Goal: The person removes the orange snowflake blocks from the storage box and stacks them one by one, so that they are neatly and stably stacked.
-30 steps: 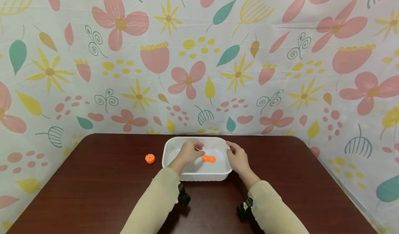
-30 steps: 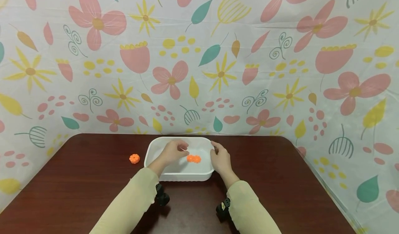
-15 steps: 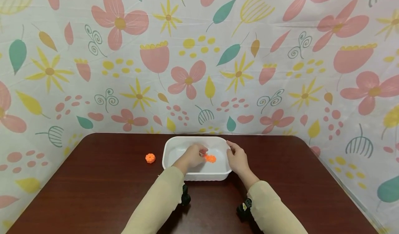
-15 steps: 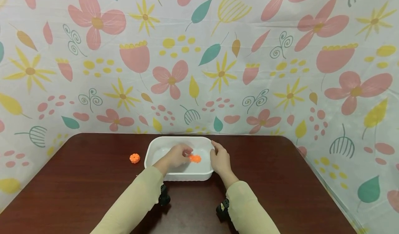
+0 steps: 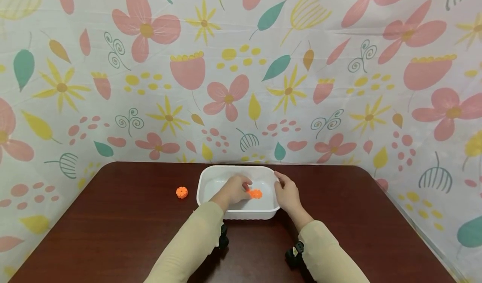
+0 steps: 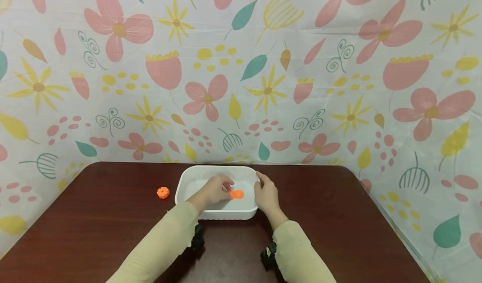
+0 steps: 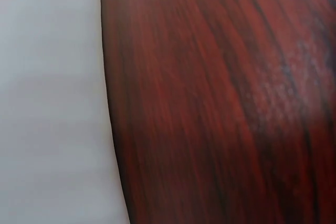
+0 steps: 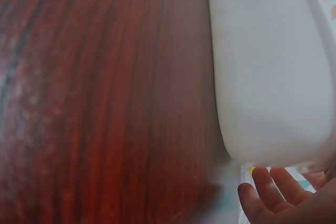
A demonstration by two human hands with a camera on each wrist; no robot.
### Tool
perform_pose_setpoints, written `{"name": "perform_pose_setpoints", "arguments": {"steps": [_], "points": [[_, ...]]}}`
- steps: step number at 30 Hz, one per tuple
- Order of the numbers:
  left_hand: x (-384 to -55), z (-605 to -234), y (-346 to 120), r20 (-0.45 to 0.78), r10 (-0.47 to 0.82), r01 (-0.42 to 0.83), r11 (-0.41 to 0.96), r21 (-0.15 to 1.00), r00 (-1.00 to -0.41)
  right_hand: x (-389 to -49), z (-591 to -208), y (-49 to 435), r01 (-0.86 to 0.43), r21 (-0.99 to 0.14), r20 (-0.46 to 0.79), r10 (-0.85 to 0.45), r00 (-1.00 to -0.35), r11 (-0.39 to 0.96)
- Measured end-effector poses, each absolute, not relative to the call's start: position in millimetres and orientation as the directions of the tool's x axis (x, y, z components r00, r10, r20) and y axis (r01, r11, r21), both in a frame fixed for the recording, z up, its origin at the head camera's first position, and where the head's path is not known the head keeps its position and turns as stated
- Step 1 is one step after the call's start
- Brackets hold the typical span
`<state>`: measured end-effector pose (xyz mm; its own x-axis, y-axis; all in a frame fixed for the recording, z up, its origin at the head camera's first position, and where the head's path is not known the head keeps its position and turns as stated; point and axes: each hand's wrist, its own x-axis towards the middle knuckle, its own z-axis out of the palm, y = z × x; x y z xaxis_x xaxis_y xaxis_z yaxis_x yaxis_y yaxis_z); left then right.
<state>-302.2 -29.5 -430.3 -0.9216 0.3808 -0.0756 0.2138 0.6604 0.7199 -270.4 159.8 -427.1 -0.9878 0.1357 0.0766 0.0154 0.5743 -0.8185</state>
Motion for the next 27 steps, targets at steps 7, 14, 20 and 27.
{"name": "perform_pose_setpoints", "arguments": {"steps": [7,14,20,27], "points": [[-303.3,-434.0,-30.3,-0.078,0.389,0.221,0.662,0.716,-0.918,-270.0,-426.5,159.6,0.024,-0.822,0.068,0.141,-0.988,0.569],[-302.3,-432.5,-31.7,-0.103,0.376,0.191,0.665,0.722,-0.921,-271.9,-426.1,159.3,0.016,-0.819,0.073,0.132,-0.989,0.574],[-301.1,-429.9,-31.5,-0.123,0.376,0.182,0.678,0.712,-0.919,-273.3,-425.7,159.7,0.017,-0.815,0.072,0.131,-0.989,0.579],[-299.5,-429.1,-31.2,-0.156,0.374,0.162,0.691,0.705,-0.914,-272.5,-426.7,160.1,0.029,-0.811,0.063,0.135,-0.989,0.584]]}}
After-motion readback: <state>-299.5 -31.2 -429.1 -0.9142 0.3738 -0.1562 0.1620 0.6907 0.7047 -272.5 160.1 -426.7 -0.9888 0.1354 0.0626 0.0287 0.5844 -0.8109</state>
